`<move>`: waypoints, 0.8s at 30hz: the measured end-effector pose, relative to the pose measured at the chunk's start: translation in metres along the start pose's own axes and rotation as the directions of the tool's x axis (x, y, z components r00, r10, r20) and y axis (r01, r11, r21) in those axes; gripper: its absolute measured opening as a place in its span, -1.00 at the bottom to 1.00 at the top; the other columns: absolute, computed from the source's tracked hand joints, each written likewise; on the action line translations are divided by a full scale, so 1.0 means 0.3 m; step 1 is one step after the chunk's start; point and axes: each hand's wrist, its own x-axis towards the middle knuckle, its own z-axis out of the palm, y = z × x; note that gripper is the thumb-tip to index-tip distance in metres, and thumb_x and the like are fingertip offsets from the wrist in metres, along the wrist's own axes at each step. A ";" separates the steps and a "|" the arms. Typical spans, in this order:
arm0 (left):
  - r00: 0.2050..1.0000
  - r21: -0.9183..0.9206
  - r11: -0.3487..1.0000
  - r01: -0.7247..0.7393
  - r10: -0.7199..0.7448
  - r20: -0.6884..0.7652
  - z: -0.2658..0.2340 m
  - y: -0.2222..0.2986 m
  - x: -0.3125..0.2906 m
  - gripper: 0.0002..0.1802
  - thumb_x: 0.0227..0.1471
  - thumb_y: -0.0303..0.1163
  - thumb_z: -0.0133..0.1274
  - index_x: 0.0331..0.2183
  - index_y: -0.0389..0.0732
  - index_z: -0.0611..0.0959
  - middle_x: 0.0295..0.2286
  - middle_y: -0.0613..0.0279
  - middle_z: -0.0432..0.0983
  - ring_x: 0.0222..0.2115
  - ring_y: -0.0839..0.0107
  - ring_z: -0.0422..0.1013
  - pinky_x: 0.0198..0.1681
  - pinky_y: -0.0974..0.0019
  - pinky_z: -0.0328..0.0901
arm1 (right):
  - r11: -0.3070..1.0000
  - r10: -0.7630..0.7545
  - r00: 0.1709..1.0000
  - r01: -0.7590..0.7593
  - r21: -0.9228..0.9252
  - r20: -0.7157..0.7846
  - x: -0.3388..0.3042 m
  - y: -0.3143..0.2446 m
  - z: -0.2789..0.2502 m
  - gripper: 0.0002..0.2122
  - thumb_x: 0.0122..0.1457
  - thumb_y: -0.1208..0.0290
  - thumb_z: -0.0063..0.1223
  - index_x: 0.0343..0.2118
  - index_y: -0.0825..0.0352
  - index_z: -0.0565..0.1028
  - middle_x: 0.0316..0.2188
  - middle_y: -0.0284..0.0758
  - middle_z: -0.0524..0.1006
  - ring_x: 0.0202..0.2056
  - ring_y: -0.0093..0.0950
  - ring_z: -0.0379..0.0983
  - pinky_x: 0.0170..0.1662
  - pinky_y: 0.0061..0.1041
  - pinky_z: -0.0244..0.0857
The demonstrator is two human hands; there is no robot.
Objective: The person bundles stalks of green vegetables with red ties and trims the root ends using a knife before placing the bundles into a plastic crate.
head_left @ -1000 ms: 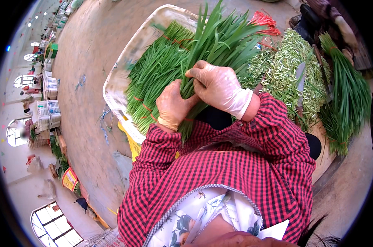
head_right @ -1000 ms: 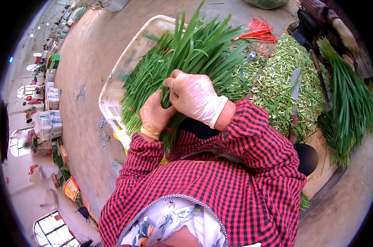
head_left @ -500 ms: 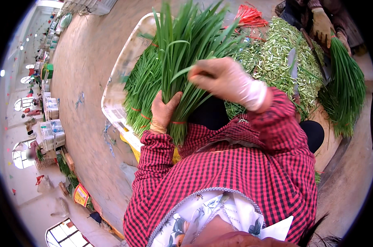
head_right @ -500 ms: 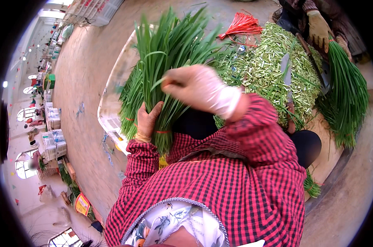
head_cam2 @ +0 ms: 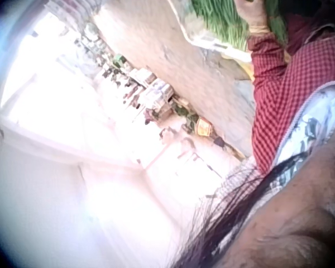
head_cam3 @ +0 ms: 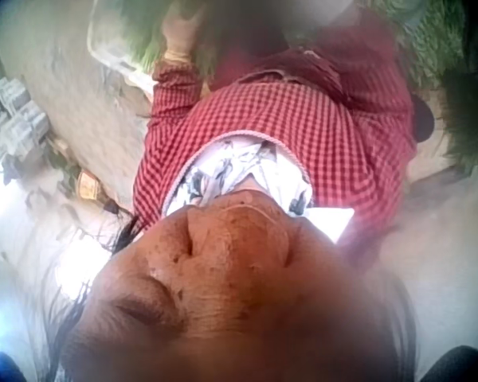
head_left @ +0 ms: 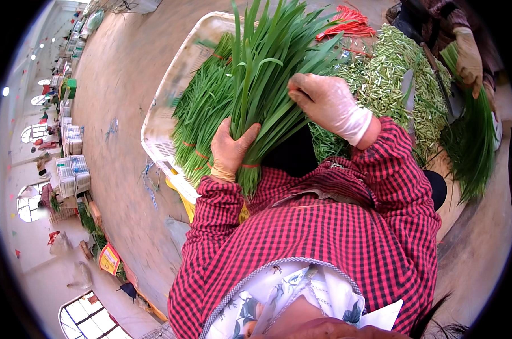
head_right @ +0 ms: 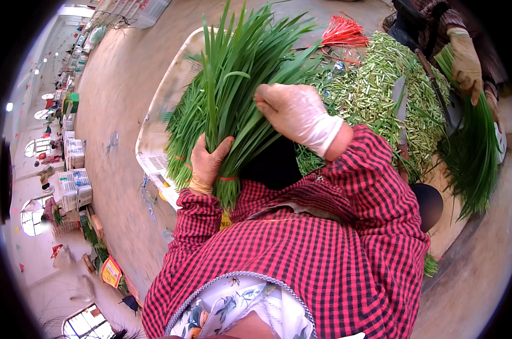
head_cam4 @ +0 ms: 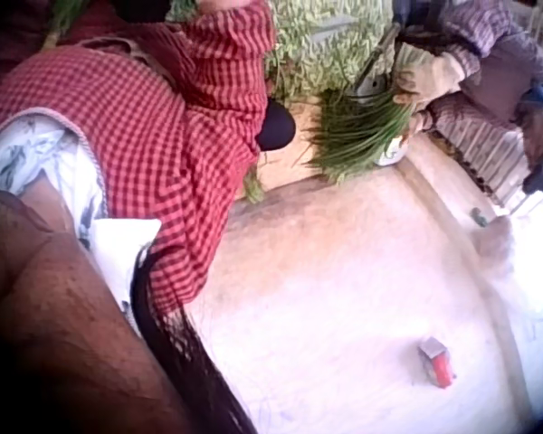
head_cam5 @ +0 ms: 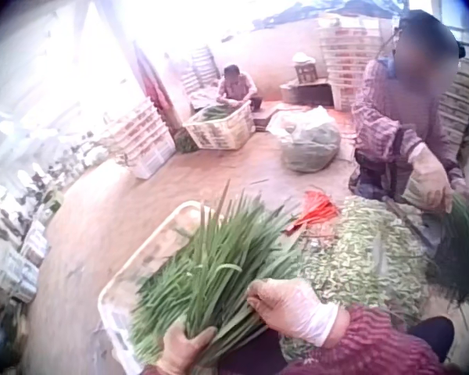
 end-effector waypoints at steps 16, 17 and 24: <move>0.999 0.049 0.998 -0.044 0.045 -0.017 0.009 -0.014 0.000 -0.46 -0.15 -0.01 0.32 -0.23 -0.24 0.65 -0.33 0.05 0.62 -0.31 0.13 0.55 -0.17 0.17 0.38 | 0.844 0.294 0.943 -0.332 0.421 0.153 -0.029 0.002 -0.077 -0.75 0.16 0.31 0.22 -0.15 0.28 0.56 -0.52 -0.37 0.55 -0.49 -0.57 0.46 -0.36 -0.54 0.38; 0.998 0.065 0.996 -0.053 0.055 -0.022 0.012 -0.011 0.001 -0.45 -0.15 0.00 0.32 -0.23 -0.24 0.65 -0.33 0.05 0.62 -0.31 0.12 0.55 -0.17 0.17 0.38 | 0.892 0.268 0.950 -0.308 0.331 0.163 -0.024 -0.004 -0.055 -0.75 0.15 0.31 0.21 -0.14 0.27 0.55 -0.53 -0.35 0.55 -0.49 -0.53 0.48 -0.36 -0.51 0.39; 0.994 0.143 0.986 -0.084 0.093 -0.060 0.015 -0.005 -0.007 -0.44 -0.17 0.02 0.32 -0.25 -0.23 0.64 -0.35 0.04 0.60 -0.31 0.08 0.53 -0.19 0.14 0.38 | 0.969 0.003 0.999 -0.012 -0.248 -0.039 -0.080 0.158 -0.019 -0.93 0.13 0.47 0.05 -0.31 0.24 0.49 -0.48 -0.24 0.57 -0.44 -0.21 0.56 -0.40 -0.28 0.42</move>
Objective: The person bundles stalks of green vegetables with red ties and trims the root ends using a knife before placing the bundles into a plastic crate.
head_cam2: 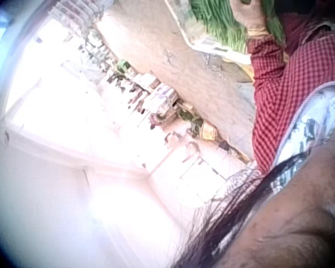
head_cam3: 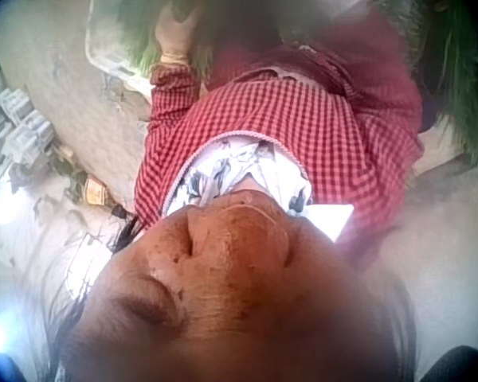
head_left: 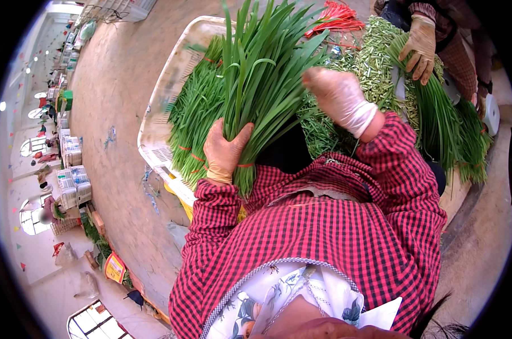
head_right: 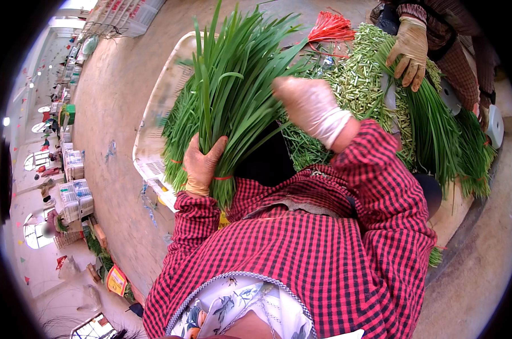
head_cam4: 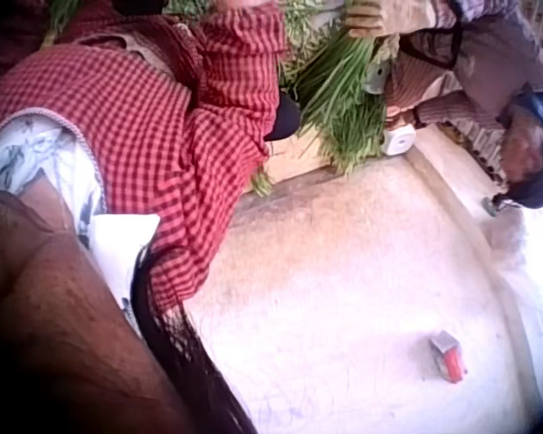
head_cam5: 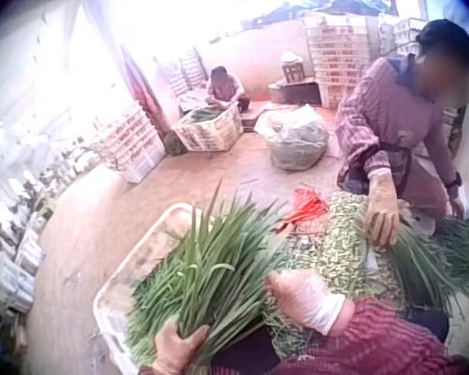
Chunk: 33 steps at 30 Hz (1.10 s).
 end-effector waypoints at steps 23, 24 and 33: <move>0.935 0.398 0.863 -0.310 0.353 -0.037 0.053 0.094 -0.057 -0.14 -0.20 -0.06 0.35 0.06 -0.37 0.46 0.06 -0.09 0.33 0.10 0.00 0.27 0.17 0.10 0.17 | 0.949 0.307 0.913 -0.316 0.008 -0.269 -0.117 0.213 -0.072 -0.90 0.22 0.34 0.10 -0.23 0.15 0.51 -0.59 -0.23 0.52 -0.55 -0.29 0.51 -0.47 -0.29 0.35; 0.937 0.424 0.849 -0.315 0.350 -0.003 0.051 0.092 -0.062 -0.07 -0.20 -0.05 0.34 0.10 -0.39 0.40 0.12 -0.10 0.28 0.14 0.00 0.23 0.19 0.08 0.15 | 0.915 0.404 0.887 -0.392 0.096 -0.223 -0.099 0.192 -0.111 -0.86 0.21 0.32 0.13 -0.19 0.14 0.53 -0.62 -0.27 0.50 -0.59 -0.41 0.46 -0.48 -0.37 0.34; 0.916 0.491 0.792 -0.361 0.400 0.028 0.077 0.093 -0.073 -0.01 -0.23 -0.03 0.36 0.12 -0.43 0.35 0.15 -0.11 0.21 0.15 0.00 0.20 0.20 0.06 0.11 | 0.994 -0.107 0.985 0.101 -0.048 -0.132 0.044 -0.189 -0.080 -0.73 0.04 0.27 0.24 -0.20 0.23 0.56 -0.37 -0.30 0.53 -0.32 -0.27 0.54 -0.34 -0.36 0.44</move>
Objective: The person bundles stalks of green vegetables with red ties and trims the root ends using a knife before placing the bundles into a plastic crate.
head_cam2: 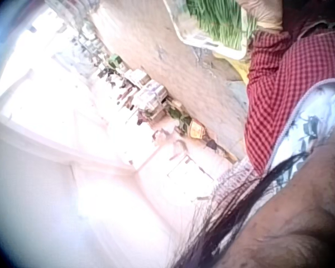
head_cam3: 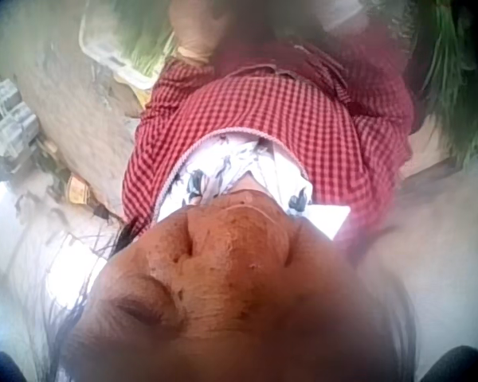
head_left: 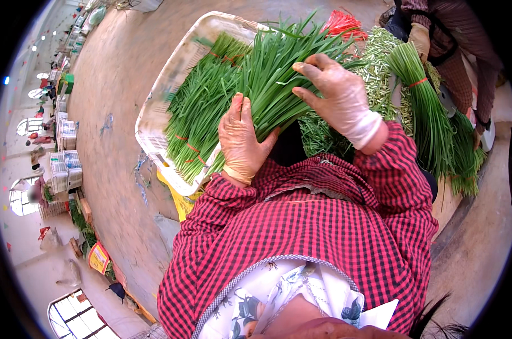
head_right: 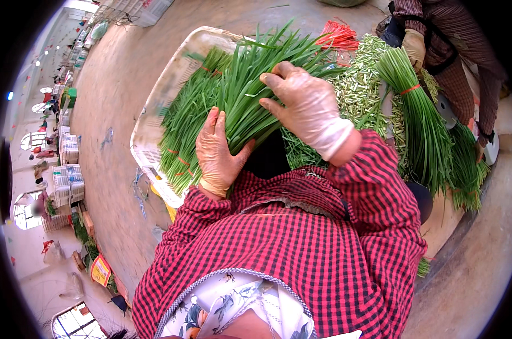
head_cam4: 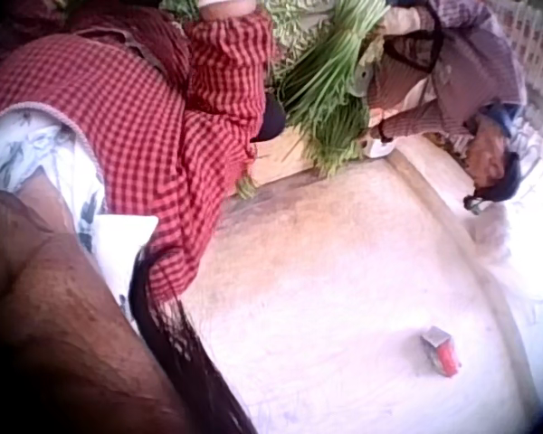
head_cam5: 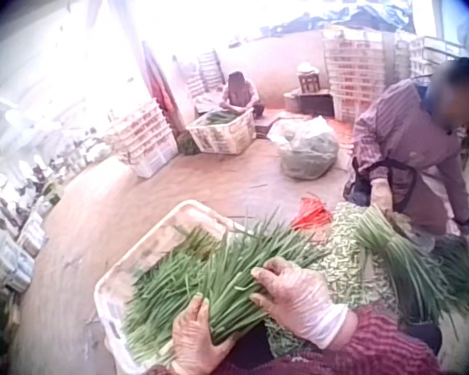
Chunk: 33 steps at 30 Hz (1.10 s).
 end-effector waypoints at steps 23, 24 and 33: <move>0.910 -0.139 0.950 0.279 -0.215 0.354 -0.098 -0.059 -0.100 0.34 -0.42 -0.25 0.46 0.29 -0.34 0.01 0.17 -0.28 0.16 0.03 -0.16 0.32 0.10 0.06 0.26 | 0.790 0.422 0.904 -0.402 0.463 0.064 -0.229 0.356 -0.067 -0.68 0.20 0.50 0.17 0.02 0.39 0.48 -0.14 -0.32 0.57 -0.16 -0.53 0.50 -0.05 -0.53 0.37; 0.934 -0.111 0.973 0.200 -0.155 0.321 -0.092 -0.050 -0.099 0.31 -0.41 -0.26 0.45 0.28 -0.33 0.03 0.16 -0.27 0.17 0.03 -0.15 0.32 0.10 0.06 0.26 | 0.839 0.339 0.941 -0.292 0.459 -0.022 -0.178 0.283 -0.088 -0.70 0.19 0.53 0.16 0.00 0.38 0.49 -0.15 -0.32 0.57 -0.16 -0.53 0.50 -0.05 -0.53 0.37; 0.961 -0.004 0.999 -0.044 0.044 0.274 -0.103 0.024 -0.119 0.16 -0.33 -0.19 0.38 0.28 -0.20 0.16 0.23 -0.11 0.06 0.23 -0.01 0.09 0.24 0.01 0.04 | 0.993 -0.117 0.991 0.118 -0.013 0.070 0.148 0.017 0.040 -0.83 0.05 0.31 0.19 -0.29 0.19 0.62 -0.32 -0.32 0.55 -0.26 -0.31 0.52 -0.18 -0.31 0.42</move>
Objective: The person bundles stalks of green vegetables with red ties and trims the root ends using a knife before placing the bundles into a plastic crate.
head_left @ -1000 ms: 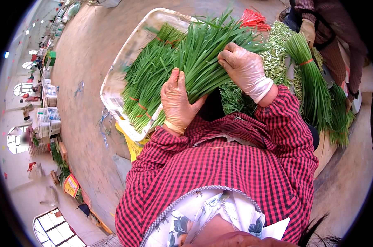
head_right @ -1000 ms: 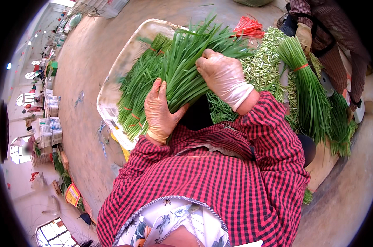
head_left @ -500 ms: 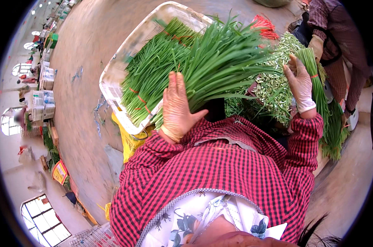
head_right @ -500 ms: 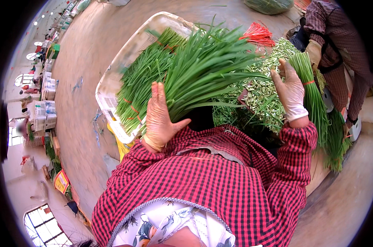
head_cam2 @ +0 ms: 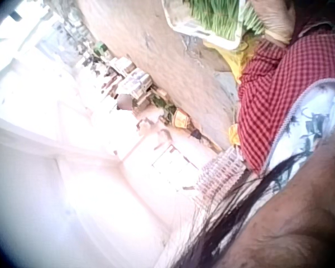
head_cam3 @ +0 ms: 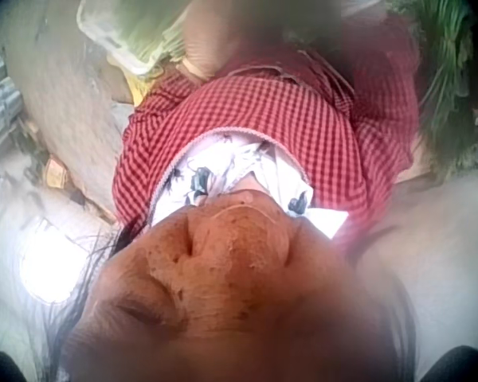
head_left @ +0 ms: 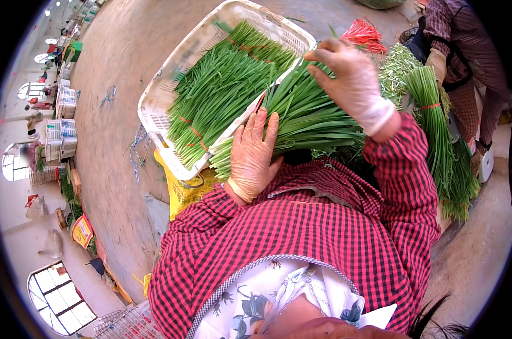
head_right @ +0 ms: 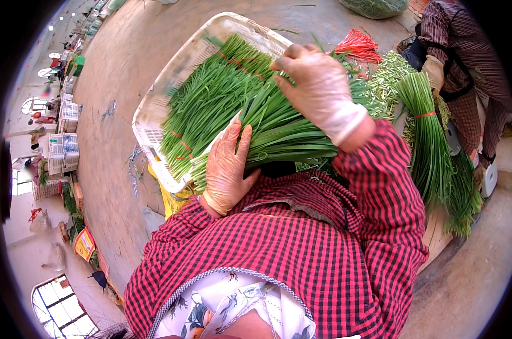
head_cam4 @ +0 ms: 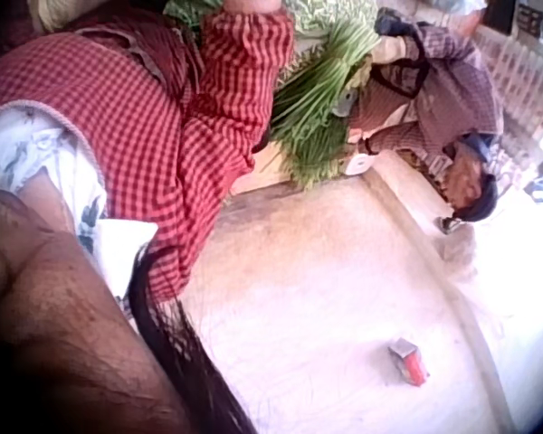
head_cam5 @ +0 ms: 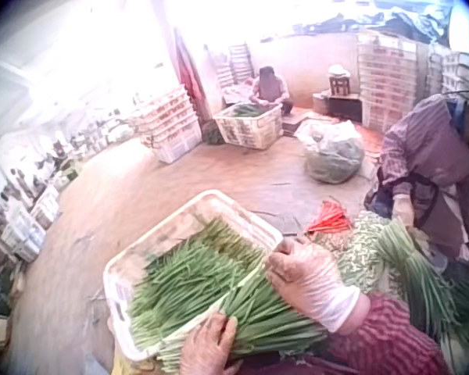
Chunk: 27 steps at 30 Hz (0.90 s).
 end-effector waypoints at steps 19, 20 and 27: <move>0.997 -0.384 0.920 0.077 -0.083 0.002 0.017 -0.196 0.057 0.11 -0.31 -0.17 0.32 0.26 -0.20 0.19 0.04 -0.08 0.40 -0.05 0.08 0.46 0.00 0.22 0.36 | 0.964 0.202 0.966 -0.167 -0.209 0.159 -0.062 0.284 0.139 -0.86 0.22 0.24 0.02 -0.35 0.17 0.50 -0.50 -0.15 0.56 -0.43 -0.09 0.53 -0.37 -0.13 0.37; 0.997 -0.436 0.897 0.078 -0.081 0.012 0.000 -0.225 0.039 0.09 -0.31 -0.17 0.32 0.25 -0.18 0.21 0.02 -0.05 0.43 -0.04 0.09 0.46 0.01 0.23 0.36 | 0.928 0.339 0.911 -0.285 -0.240 0.232 -0.048 0.292 0.088 -0.86 0.21 0.22 0.05 -0.30 0.15 0.52 -0.44 -0.13 0.56 -0.37 -0.09 0.53 -0.32 -0.13 0.36; 0.999 -0.661 0.749 0.047 -0.039 0.027 -0.222 -0.477 0.224 -0.02 -0.23 -0.31 0.37 0.22 -0.22 0.28 -0.06 0.13 0.52 -0.02 0.39 0.42 0.12 0.31 0.27 | 0.831 0.556 0.814 -0.549 -0.092 0.166 -0.188 0.467 -0.248 -0.69 0.28 0.38 0.04 0.04 0.36 0.46 -0.12 -0.28 0.58 -0.13 -0.53 0.47 -0.03 -0.53 0.32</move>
